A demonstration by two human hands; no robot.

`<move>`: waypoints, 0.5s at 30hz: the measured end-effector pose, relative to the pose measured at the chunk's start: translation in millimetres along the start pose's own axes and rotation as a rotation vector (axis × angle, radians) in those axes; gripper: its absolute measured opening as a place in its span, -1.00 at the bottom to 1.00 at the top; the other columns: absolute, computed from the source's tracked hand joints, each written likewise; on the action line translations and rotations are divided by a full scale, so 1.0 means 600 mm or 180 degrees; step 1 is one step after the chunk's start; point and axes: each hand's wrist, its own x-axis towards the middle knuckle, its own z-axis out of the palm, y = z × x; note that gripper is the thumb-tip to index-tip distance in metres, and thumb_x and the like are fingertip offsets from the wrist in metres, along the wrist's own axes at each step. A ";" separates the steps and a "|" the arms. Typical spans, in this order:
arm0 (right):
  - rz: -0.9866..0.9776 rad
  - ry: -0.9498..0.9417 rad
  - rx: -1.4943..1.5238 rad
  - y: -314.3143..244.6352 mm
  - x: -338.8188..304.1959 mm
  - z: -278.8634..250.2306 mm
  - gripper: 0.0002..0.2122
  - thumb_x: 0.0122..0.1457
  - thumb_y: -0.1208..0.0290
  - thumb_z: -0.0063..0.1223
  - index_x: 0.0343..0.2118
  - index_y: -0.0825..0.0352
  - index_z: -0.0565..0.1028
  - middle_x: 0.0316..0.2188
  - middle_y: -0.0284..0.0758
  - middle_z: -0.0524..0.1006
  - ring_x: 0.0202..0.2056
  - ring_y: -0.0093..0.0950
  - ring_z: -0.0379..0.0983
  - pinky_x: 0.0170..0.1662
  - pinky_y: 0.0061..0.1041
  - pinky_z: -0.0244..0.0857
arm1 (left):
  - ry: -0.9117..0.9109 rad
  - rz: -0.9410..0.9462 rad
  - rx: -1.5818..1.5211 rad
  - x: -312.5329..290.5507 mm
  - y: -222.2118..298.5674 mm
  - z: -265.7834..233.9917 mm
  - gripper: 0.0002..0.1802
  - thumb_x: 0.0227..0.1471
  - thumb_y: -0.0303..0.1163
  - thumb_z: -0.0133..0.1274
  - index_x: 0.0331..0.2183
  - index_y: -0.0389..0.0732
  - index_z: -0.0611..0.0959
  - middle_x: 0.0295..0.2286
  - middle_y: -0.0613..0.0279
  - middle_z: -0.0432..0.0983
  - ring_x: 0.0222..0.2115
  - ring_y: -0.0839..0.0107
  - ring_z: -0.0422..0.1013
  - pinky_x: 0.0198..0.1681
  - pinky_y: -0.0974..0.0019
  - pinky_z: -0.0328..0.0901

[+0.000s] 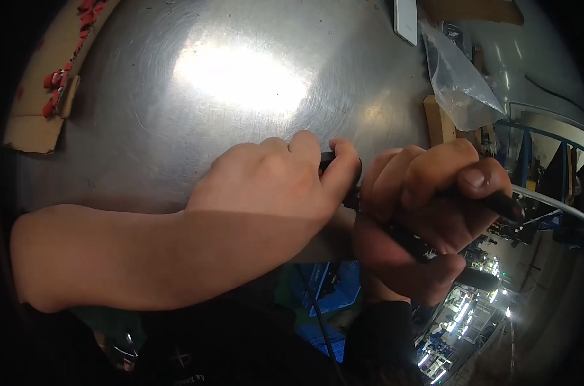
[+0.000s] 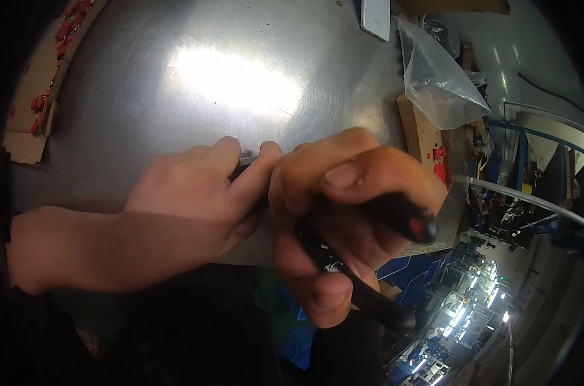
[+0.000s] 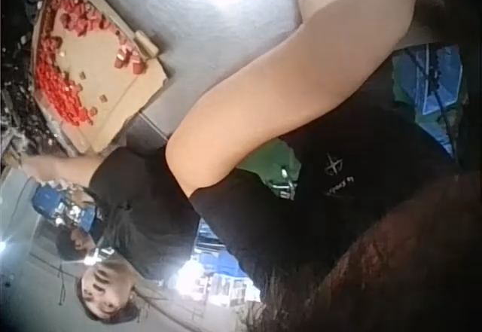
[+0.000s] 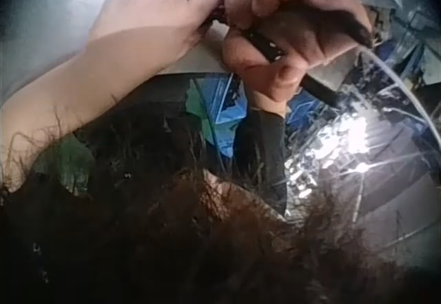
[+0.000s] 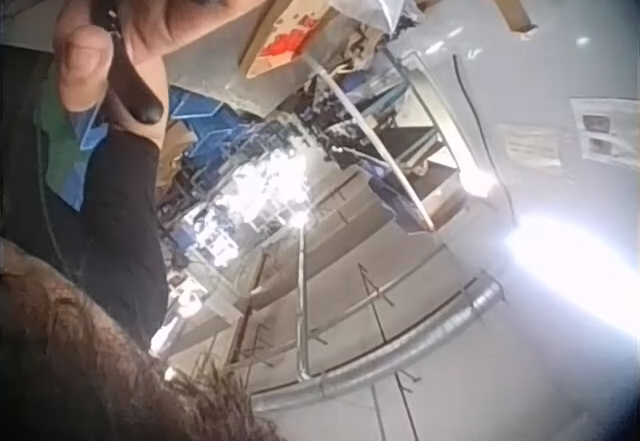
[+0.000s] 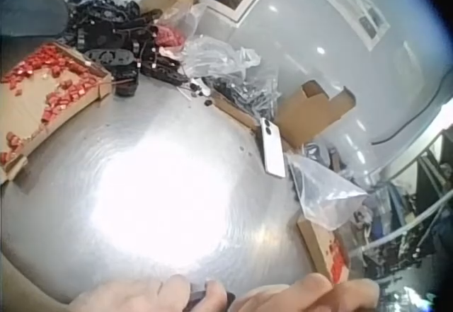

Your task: Assembling internal components of a computer mouse at a workbench.

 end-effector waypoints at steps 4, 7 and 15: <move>0.0059 0.0076 0.0009 0.001 0.001 0.005 -0.36 0.18 -0.14 0.27 0.08 0.22 0.25 -0.40 -0.32 0.33 -0.65 -0.55 0.20 -0.58 -0.52 0.13 | 0.0016 0.0043 0.0078 0.001 -0.002 0.001 -0.33 0.01 -0.22 0.30 0.14 -0.15 0.49 -0.39 0.10 0.44 -0.50 0.13 0.52 -0.49 0.09 0.42; 0.0024 0.0068 0.0109 0.009 0.010 -0.004 -0.37 0.16 -0.09 0.26 0.08 0.24 0.25 -0.40 -0.28 0.32 -0.63 -0.53 0.21 -0.57 -0.51 0.15 | -0.0182 0.0063 -0.0225 0.016 -0.015 -0.007 -0.35 0.02 -0.20 0.29 0.12 -0.18 0.50 -0.39 0.09 0.46 -0.49 0.09 0.52 -0.46 0.07 0.42; -0.0252 0.0442 0.1044 0.002 0.016 -0.059 -0.30 0.14 -0.12 0.22 0.18 0.29 0.31 -0.30 -0.35 0.30 -0.52 -0.59 0.23 -0.54 -0.59 0.11 | -0.0339 0.0029 -0.0415 0.016 -0.022 -0.020 -0.35 -0.03 -0.18 0.35 0.06 -0.18 0.54 -0.40 0.10 0.52 -0.43 0.07 0.54 -0.43 0.05 0.40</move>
